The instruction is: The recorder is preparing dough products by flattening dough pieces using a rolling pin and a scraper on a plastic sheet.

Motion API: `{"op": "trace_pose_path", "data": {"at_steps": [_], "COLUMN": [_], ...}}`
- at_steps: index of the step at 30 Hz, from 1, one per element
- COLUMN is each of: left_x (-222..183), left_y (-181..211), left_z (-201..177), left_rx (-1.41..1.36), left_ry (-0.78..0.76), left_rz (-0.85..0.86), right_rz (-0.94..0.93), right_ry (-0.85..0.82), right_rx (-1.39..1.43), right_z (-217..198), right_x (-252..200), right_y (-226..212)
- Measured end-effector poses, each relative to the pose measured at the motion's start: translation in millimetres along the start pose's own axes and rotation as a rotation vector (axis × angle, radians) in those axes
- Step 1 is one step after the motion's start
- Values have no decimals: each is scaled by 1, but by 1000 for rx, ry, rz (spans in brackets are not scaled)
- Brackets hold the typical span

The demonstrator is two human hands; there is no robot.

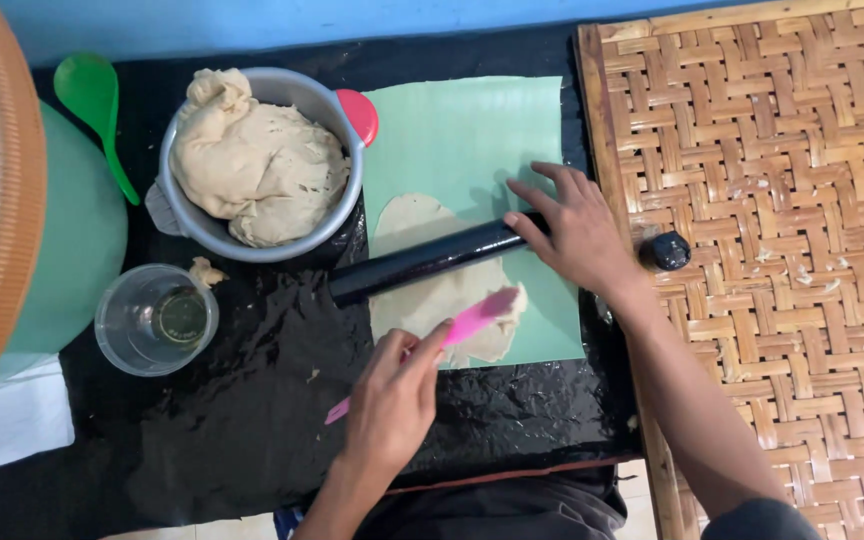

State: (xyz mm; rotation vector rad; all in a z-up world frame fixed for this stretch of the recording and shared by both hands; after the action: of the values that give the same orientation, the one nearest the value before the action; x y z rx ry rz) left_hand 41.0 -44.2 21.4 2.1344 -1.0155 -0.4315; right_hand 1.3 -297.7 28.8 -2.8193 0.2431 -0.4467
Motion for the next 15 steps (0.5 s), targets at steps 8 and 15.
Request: {"op": "trace_pose_path", "data": {"at_steps": [8, 15], "left_x": [13, 12], "left_y": [14, 11], "left_z": [46, 50], "left_rx": [348, 489], "left_ry": [-163, -266], "left_rz": [126, 130], "right_rz": [-29, -38], "right_ry": [13, 33], "right_rx": [-35, -34], "right_z": [-2, 0], "right_x": [2, -3], "right_y": [-2, -3]}}
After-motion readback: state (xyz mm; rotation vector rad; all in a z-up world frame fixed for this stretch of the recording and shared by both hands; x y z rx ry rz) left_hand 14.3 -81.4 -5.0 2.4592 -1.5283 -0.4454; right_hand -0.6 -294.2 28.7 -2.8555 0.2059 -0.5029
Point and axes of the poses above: each hand's wrist, its own x-axis towards the middle knuckle, its own z-axis out of the palm, y = z × x, the point moved 8 cm from there along x, towards the middle knuckle, and after that the axes turned 7 degrees about -z, right-handed, at the moved point
